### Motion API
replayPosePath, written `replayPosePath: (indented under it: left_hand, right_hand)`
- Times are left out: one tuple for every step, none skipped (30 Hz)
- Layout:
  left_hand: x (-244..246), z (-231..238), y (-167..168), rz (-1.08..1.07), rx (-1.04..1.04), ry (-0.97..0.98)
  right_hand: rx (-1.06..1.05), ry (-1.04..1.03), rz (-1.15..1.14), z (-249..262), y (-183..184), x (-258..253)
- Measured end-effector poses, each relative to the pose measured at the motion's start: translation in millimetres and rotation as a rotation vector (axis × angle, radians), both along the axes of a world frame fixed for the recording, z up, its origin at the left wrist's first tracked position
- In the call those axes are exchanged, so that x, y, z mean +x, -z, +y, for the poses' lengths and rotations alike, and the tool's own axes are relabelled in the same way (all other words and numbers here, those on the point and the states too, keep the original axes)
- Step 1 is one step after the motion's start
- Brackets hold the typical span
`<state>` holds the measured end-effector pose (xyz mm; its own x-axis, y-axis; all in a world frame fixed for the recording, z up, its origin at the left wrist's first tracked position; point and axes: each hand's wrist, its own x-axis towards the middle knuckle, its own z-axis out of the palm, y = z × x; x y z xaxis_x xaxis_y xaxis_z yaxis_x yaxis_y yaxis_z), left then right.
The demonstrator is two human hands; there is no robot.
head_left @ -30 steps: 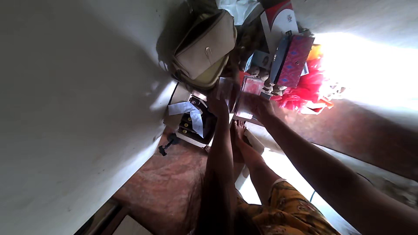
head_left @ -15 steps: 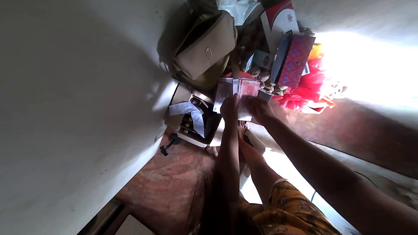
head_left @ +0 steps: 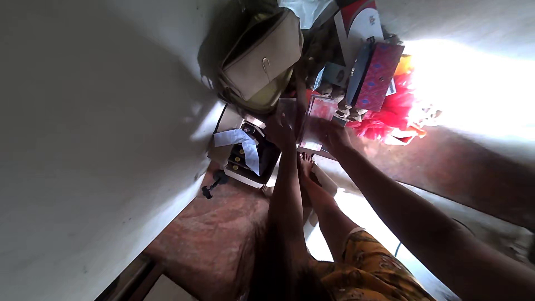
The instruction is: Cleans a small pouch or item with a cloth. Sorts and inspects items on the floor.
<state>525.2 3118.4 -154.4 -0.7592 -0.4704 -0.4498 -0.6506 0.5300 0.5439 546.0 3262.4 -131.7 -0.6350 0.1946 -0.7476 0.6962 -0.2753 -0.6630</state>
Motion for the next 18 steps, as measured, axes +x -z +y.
replayPosePath:
  left_hand:
    - [2, 5, -8, 0.025, 0.023, 0.046]
    - [4, 9, -19, -0.009, 0.087, 0.115]
    - [8, 12, -28, -0.043, 0.152, 0.177]
    - [14, 14, -33, -0.056, 0.209, 0.217]
    - [24, 14, -33, -0.031, 0.28, 0.214]
    - [30, 14, -32, 0.002, 0.32, 0.194]
    - [34, 15, -30, 0.031, 0.338, 0.172]
    - [35, 15, -28, 0.052, 0.355, 0.145]
    - [36, 15, -29, 0.059, 0.37, 0.118]
    - [37, 15, -28, 0.063, 0.385, 0.084]
    - [36, 16, -27, 0.062, 0.394, 0.051]
    - [33, 16, -24, 0.062, 0.394, 0.017]
    - [28, 18, -19, 0.054, 0.385, -0.024]
    - [26, 17, -19, 0.04, 0.397, -0.041]
    - [25, 15, -20, 0.031, 0.429, -0.039]
    - [26, 11, -22, 0.038, 0.459, -0.036]
    - [27, 7, -24, 0.035, 0.467, -0.03]
    - [24, 3, -21, 0.032, 0.429, -0.037]
  right_hand:
    - [-0.018, -0.015, 0.002, 0, -1, 0]
    - [-0.039, -0.035, 0.005, 0, -2, 0]
    - [-0.048, -0.062, 0.005, 0, -4, 1]
    - [-0.06, -0.086, 0.009, 0, -4, 2]
    - [-0.069, -0.101, 0.015, 0, -5, 2]
    - [-0.074, -0.111, 0.02, 0, -4, 2]
    - [-0.08, -0.12, 0.025, 0, -5, 2]
    - [-0.084, -0.119, 0.029, 0, -5, 1]
    - [-0.089, -0.103, 0.029, -2, -5, 1]
    - [-0.092, -0.083, 0.021, -3, -3, 1]
    - [-0.083, -0.064, 0.01, -4, -2, 1]
    - [-0.063, -0.046, -0.002, -5, -2, 1]
    - [-0.041, -0.027, -0.018, -7, -2, 0]
    - [-0.022, -0.011, -0.035, -8, -2, 0]
    - [0.002, 0.005, -0.05, -8, -3, 0]
    - [0.024, 0.036, -0.056, -9, -4, -1]
    - [0.036, 0.074, -0.06, -8, -4, -1]
    - [0.037, 0.101, -0.056, -5, -2, -1]
